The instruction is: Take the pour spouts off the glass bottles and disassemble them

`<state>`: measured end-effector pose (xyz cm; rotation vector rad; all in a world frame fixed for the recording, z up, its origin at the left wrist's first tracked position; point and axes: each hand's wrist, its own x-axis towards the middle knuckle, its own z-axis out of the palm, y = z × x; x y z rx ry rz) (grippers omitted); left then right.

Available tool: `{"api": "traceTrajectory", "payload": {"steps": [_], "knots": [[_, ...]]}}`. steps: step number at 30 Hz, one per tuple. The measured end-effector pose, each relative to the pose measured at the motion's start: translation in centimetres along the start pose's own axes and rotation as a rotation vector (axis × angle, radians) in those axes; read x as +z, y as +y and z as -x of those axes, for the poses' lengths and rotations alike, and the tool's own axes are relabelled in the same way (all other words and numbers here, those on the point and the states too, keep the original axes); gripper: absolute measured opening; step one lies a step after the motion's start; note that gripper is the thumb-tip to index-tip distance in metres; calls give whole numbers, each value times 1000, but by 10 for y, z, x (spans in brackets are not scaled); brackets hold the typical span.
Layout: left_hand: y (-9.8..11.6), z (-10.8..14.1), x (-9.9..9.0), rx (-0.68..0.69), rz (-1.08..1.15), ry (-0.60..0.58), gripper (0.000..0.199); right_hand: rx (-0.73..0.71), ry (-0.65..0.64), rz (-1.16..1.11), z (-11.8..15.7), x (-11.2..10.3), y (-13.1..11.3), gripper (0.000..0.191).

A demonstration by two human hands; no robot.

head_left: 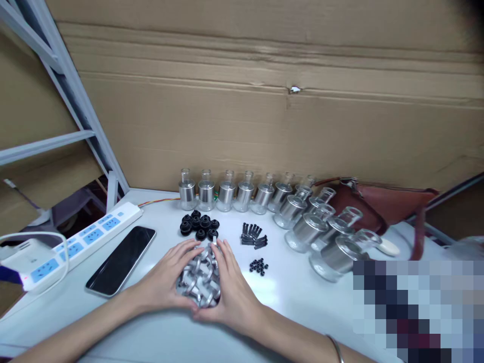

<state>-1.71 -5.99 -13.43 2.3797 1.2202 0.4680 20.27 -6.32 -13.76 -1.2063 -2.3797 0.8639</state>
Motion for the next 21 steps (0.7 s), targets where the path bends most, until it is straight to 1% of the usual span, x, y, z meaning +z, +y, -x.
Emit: {"api": "traceTrajectory", "payload": {"steps": [4, 9, 12, 14, 16, 19, 21], "knots": [[-5, -6, 5, 81, -8, 72, 84, -23, 23, -18, -5, 3, 3, 115], [-10, -6, 2, 109, -62, 118, 70, -75, 136, -54, -10, 12, 5, 102], [-12, -6, 0, 124, -70, 143, 65, -93, 168, -85, -13, 16, 5, 94], [-13, -7, 0, 128, -76, 155, 65, -86, 160, -111, -15, 16, 4, 95], [-14, -7, 1, 136, -92, 164, 68, -59, 135, -130, -14, 13, 2, 102], [-15, -8, 1, 145, -139, 178, 74, -17, 68, -170, -11, 6, -1, 112], [-16, -8, -1, 140, -164, 181, 77, -21, 28, -193, -8, -2, -2, 114]]}}
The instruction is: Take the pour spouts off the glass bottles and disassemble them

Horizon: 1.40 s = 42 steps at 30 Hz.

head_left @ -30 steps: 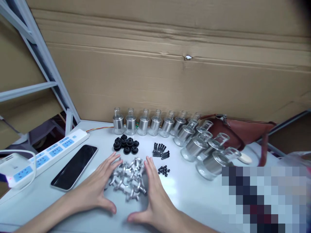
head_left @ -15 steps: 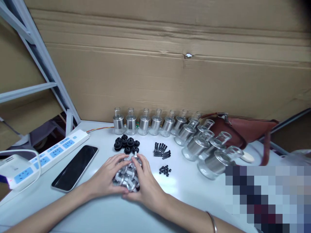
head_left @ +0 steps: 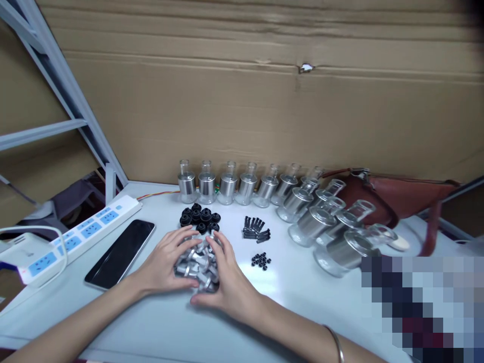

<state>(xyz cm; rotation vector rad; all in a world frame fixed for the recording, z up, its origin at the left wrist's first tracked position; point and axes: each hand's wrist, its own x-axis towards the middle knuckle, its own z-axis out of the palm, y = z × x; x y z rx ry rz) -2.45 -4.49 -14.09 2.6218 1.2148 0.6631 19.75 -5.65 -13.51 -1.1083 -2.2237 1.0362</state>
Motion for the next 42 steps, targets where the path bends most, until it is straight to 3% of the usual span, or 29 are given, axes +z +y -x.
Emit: {"api": "traceTrajectory", "payload": {"steps": [3, 5, 8, 10, 12, 15, 18, 22, 26, 30, 35, 38, 42], "knots": [[1, -1, -6, 16, -18, 28, 79, -54, -31, 0, 4, -14, -2, 112], [6, -1, -12, 41, -24, 123, 73, -95, -29, 13, 8, -26, -2, 107], [28, 0, -15, 118, 0, 361, 50, -150, 12, 43, 14, -44, 1, 96], [51, 1, -9, 258, 84, 409, 32, -202, 45, 76, 17, -55, 5, 82], [76, 0, 3, 479, 299, 199, 18, -278, 45, 128, 19, -63, 9, 64], [106, -2, 27, 539, 536, -143, 26, -389, 12, 212, 19, -66, 13, 45], [117, -10, 40, 346, 871, -395, 40, -449, 17, 280, 20, -63, 15, 31], [114, -22, 32, -9, 1151, -554, 54, -437, 18, 347, 21, -58, 17, 24], [110, -30, 16, -77, 1170, -724, 55, -401, -8, 360, 23, -61, 19, 20], [109, -33, 12, -65, 1159, -782, 59, -384, -37, 332, 23, -65, 20, 15], [110, -30, 20, -80, 1118, -705, 58, -330, -90, 214, 22, -67, 21, 13], [110, -31, 19, -84, 1082, -700, 59, -206, -93, 27, 24, -73, 19, 10], [112, -39, 11, -120, 1002, -662, 59, 36, -68, -368, 26, -83, 15, 23]]}}
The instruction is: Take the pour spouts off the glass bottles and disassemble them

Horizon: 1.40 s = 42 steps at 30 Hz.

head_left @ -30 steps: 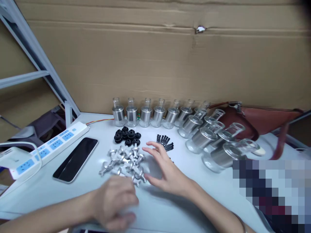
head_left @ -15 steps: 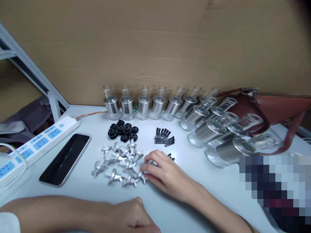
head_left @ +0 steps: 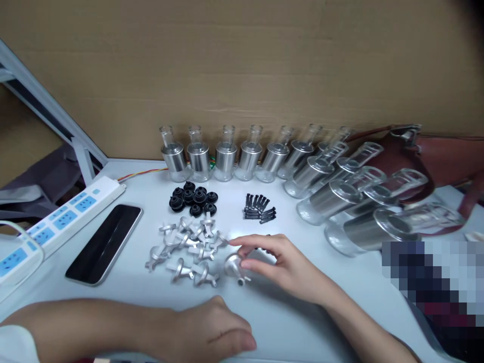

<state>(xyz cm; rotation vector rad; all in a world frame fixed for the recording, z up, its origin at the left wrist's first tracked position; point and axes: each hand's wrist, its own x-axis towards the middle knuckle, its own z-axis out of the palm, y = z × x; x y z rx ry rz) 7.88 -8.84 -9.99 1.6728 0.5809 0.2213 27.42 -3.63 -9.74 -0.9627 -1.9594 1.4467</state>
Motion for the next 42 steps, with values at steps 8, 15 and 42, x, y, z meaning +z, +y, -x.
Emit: {"api": "traceTrajectory", "payload": {"steps": [8, 15, 42], "knots": [[-15, 0, 11, -147, 445, 143, 57, 111, -125, -442, 2, -5, -1, 21], [-17, 1, 14, -104, 509, 204, 65, 65, -160, -214, 6, -15, -8, 23], [-36, 0, 22, 47, 635, 257, 47, 106, -125, -351, 8, -10, -9, 24]]}}
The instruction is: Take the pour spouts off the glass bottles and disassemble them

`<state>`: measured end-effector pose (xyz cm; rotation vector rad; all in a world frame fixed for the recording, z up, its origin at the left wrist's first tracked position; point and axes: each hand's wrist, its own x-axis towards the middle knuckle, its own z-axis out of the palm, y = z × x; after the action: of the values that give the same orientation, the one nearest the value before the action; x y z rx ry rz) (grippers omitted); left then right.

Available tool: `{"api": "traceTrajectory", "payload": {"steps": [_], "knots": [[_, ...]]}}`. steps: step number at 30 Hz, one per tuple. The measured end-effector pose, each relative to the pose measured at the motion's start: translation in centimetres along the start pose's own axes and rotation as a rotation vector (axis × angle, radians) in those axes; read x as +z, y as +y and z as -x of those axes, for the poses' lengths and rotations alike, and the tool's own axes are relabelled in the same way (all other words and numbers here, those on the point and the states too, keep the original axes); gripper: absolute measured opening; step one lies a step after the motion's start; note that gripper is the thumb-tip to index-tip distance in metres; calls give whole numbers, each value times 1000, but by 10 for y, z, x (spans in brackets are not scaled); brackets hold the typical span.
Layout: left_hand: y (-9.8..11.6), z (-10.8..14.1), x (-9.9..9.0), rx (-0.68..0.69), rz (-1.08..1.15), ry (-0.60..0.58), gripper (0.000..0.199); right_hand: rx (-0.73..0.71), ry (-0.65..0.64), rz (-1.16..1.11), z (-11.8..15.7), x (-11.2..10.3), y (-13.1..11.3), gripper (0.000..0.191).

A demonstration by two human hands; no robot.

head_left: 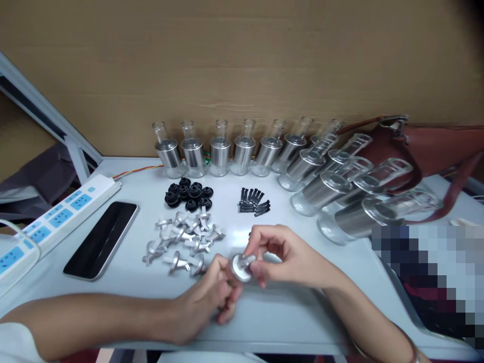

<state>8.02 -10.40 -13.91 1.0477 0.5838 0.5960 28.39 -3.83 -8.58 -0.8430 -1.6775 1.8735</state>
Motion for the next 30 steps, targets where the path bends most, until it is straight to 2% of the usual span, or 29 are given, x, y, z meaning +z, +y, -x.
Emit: {"api": "traceTrajectory", "payload": {"steps": [4, 7, 9, 14, 20, 23, 28, 30], "knots": [[-4, 4, 2, 181, -166, 1, 28, 120, 4, -163, -1, -4, 3, 39], [-3, 2, 4, 290, -171, -31, 29, 164, 2, -183, -3, -3, 5, 40], [-2, 1, 4, 319, -166, -11, 32, 157, 28, -147, -4, -1, 6, 39], [-1, -1, 3, 238, -154, 28, 23, 79, 87, -1, -3, 0, 6, 31], [0, 1, 4, 78, -81, 61, 33, 29, 78, 165, -4, -1, 6, 30], [3, 1, 5, 37, -90, 81, 36, -26, 89, 320, -3, -8, 3, 24], [6, 2, 5, 7, -148, 64, 41, -87, 318, 752, 5, -36, -4, 17], [6, 3, 5, -8, -163, 55, 43, -59, 337, 890, 7, -45, -3, 15]]}}
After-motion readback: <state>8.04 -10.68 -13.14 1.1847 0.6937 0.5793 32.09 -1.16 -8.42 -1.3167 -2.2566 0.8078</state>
